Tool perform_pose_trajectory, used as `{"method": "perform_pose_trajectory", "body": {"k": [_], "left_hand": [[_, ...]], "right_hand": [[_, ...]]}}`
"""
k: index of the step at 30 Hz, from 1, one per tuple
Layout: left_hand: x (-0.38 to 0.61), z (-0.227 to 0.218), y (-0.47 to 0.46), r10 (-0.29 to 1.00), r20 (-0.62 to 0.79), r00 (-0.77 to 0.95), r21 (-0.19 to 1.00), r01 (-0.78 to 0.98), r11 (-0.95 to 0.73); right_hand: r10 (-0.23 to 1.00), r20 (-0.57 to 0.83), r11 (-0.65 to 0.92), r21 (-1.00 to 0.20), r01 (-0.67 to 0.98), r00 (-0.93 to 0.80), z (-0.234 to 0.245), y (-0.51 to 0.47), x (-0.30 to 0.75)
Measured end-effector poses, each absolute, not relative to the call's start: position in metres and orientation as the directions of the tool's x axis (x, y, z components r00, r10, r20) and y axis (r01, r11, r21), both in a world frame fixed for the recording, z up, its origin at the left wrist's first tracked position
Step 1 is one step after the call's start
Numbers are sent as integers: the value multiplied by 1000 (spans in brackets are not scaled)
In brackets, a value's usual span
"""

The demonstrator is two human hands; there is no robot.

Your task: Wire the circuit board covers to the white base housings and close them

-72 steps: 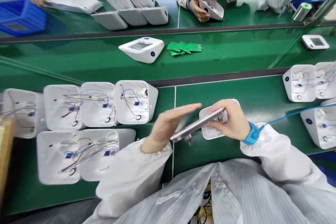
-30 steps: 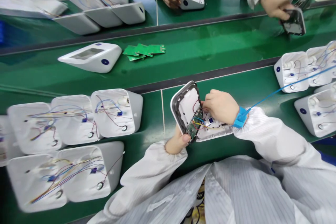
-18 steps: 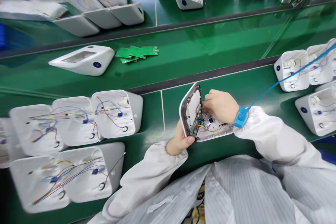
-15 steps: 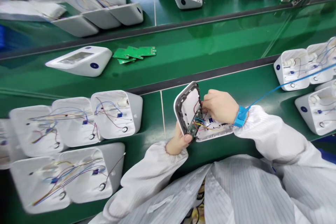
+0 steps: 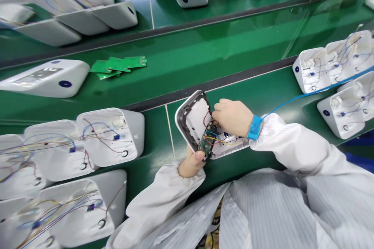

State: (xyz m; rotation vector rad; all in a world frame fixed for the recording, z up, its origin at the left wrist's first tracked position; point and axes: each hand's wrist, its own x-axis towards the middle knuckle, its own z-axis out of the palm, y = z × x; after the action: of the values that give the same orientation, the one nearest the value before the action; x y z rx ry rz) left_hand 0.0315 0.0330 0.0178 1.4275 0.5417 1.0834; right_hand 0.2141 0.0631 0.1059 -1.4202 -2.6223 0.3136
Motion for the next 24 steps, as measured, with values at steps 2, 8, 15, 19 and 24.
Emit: {"method": "perform_pose_trajectory", "body": {"k": [2,8,15,19,24], "left_hand": [[33,19,33,843,321,431,930,-313,-194],[36,27,33,851,351,390,921,-305,-240],[34,35,35,827,308,471,933,-318,-166],[35,37,37,824,327,463,931,-306,-198],[35,42,40,799,349,489,927,-306,-218]], "right_hand": [[850,29,513,-278,812,-526,107,62,216],[857,2,420,-582,697,-515,126,55,225],[815,-201,255,-719,647,-544,136,47,221],[851,-233,91,-817,569,-470,133,53,228],[789,-350,-73,-869,489,-505,134,62,237]]}}
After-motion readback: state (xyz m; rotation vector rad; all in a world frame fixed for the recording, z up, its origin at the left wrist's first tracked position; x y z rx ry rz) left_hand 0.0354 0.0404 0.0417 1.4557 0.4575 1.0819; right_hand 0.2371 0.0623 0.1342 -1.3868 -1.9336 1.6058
